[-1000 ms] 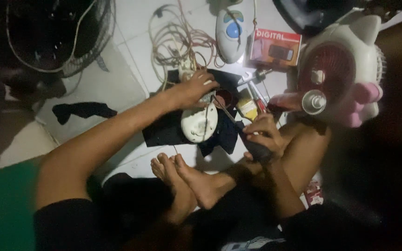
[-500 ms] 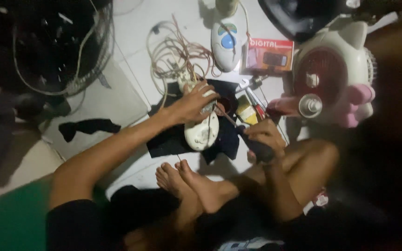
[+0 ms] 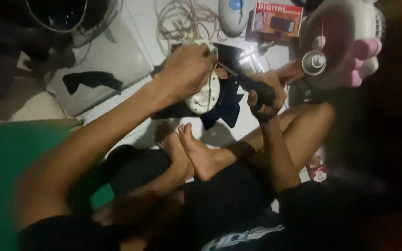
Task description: Disassembling and reassembling the base of a small electric fan using a screwdriver while sitting on the floor.
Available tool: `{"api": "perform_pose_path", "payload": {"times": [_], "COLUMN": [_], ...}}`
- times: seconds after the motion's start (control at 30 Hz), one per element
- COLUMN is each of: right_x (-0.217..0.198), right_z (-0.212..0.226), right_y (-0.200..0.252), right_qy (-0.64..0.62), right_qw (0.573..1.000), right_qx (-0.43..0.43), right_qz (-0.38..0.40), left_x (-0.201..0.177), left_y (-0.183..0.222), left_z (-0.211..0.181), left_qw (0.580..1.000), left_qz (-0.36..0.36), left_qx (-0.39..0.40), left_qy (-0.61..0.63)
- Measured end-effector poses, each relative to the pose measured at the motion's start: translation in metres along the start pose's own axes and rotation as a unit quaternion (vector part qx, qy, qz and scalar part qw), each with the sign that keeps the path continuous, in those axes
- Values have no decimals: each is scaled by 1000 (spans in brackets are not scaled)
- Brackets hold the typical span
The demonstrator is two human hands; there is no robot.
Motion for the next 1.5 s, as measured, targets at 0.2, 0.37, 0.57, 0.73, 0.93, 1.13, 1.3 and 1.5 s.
{"api": "perform_pose_path", "payload": {"times": [0.2,0.37,0.57,0.73,0.93,1.13,1.3,1.5], "right_x": [-13,-7,-9,-5,-12,-13,-7,-23], "right_z": [-145,2,1,1,7,-11,4,-20], "right_y": [82,-9,-6,-9,-11,0,-11,6], "right_qy": [-380,-59,-43,-17,-26,-24,-57,-91], "right_qw": [889,988,989,993,997,994,989,983], "right_qx": [247,-127,-121,-95,-75,-79,-119,-145], "right_qz": [-68,-59,-74,-70,-14,-72,-72,-74], "left_x": [-105,-17,126,136,69,51,96,105], "left_y": [10,144,325,322,321,281,311,308], "left_z": [-75,102,204,193,176,172,213,229], "left_qw": [934,820,535,613,569,558,599,708], "left_qz": [35,-180,-348,-267,-277,-256,-262,-155], "left_qx": [-61,-444,-738,-741,-771,-784,-756,-683], "left_qy": [349,314,217,62,69,99,-24,-85]}}
Point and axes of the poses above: each hand's wrist, its own y-axis away from the middle knuckle, its own x-axis out of the palm, z = x × y, the point moved 10 cm from there along -y, towards the middle knuckle, and after that the axes turned 3 degrees about x, right-handed, at the moved point
